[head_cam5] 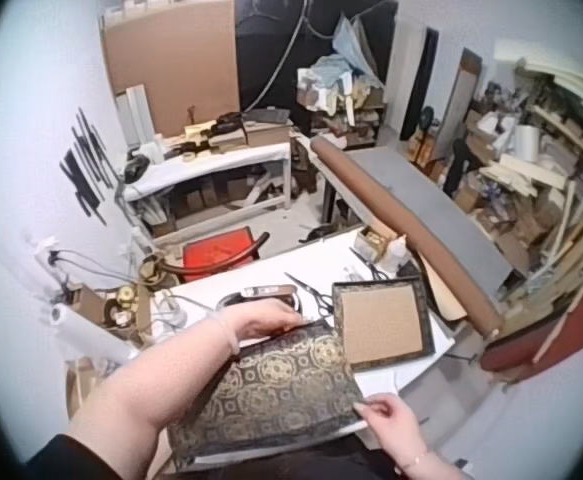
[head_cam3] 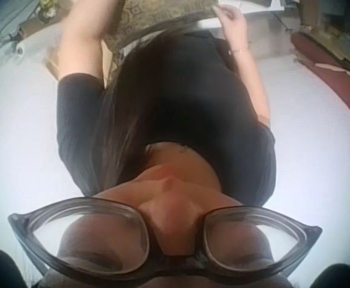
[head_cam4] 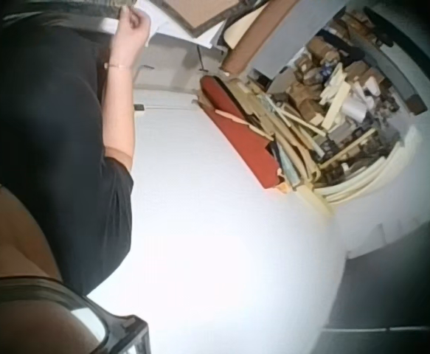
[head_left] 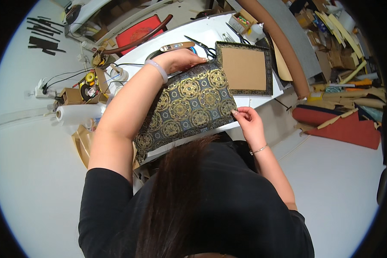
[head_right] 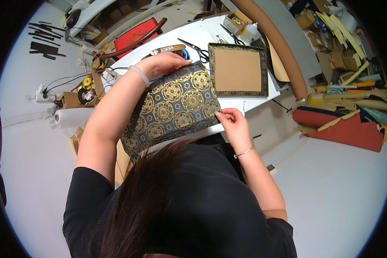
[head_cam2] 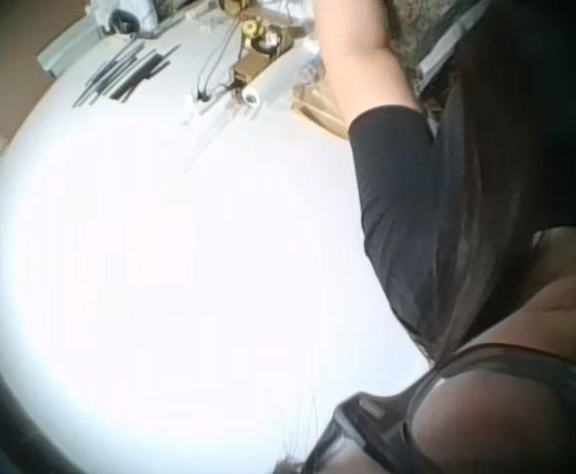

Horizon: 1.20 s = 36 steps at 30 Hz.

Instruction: The person aligns a patterned fabric flap onto a rectangular pouch base, repeatedly lifting and repositioning the flap to check fit and alignment. They smooth the fabric and adjust edges by hand, then place the flap back down and continue fine-tuning the placement.

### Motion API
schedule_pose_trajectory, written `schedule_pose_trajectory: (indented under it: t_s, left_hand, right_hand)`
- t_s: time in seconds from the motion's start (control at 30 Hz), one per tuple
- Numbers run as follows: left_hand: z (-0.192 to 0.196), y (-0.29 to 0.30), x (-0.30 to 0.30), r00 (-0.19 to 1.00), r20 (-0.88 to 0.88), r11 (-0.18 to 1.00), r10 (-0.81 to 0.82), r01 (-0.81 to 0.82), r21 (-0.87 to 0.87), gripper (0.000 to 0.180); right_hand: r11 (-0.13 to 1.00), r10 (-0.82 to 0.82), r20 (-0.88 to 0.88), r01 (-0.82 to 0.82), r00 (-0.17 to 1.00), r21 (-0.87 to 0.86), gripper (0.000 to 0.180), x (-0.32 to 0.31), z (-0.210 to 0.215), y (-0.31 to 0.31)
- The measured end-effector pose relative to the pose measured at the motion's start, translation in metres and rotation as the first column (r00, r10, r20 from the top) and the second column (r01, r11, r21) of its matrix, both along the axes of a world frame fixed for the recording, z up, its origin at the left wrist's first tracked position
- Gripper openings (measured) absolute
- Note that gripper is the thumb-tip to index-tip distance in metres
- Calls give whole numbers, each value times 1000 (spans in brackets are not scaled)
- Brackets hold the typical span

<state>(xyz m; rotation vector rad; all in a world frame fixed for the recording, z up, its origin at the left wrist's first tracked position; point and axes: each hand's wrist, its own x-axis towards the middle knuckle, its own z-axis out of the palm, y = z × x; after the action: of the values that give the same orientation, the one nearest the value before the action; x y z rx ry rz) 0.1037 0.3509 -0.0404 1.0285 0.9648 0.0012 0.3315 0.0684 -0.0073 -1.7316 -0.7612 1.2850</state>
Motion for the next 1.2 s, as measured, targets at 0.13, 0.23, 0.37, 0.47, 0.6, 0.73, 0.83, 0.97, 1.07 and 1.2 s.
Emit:
schedule_pose_trajectory:
  t_s: [0.13,0.23,0.37,0.47,0.6,0.73,0.83,0.97,1.07,1.2]
  left_hand:
    - [30,-1,-2,1000,-17,992,-24,26,127,21]
    - [23,-1,-5,999,54,972,4,-16,235,17]
    - [33,-11,-12,994,105,918,-15,-28,394,22]
    - [36,-14,-17,983,184,904,-10,-69,422,19]
    - [47,-16,-27,975,222,927,18,-99,361,19]
    - [45,-17,-33,976,217,914,-20,-70,399,21]
    - [39,-17,-28,981,193,897,-30,-59,438,22]
    - [32,-16,-18,989,139,891,-42,-26,453,24]
    - [24,-12,-16,995,79,890,-57,14,455,25]
    - [22,-11,-14,998,36,899,-52,32,436,25]
  right_hand:
    - [999,-52,-50,51,997,-17,26,-6,8,-3]
    - [998,-63,-19,63,998,-6,23,-9,10,-4]
    - [997,-64,56,62,996,36,19,-15,15,-5]
    - [992,-54,125,38,991,121,18,-21,23,-6]
    - [989,-42,177,16,983,144,16,-25,31,-11]
    - [984,-63,168,34,984,173,17,-24,24,-13]
    - [986,-78,152,54,985,158,18,-19,14,-13]
    - [995,-78,88,72,993,71,16,-12,1,-14]
    - [993,-98,57,94,994,65,18,-10,-8,-14]
    - [992,-113,24,111,993,68,17,-11,-11,-13]
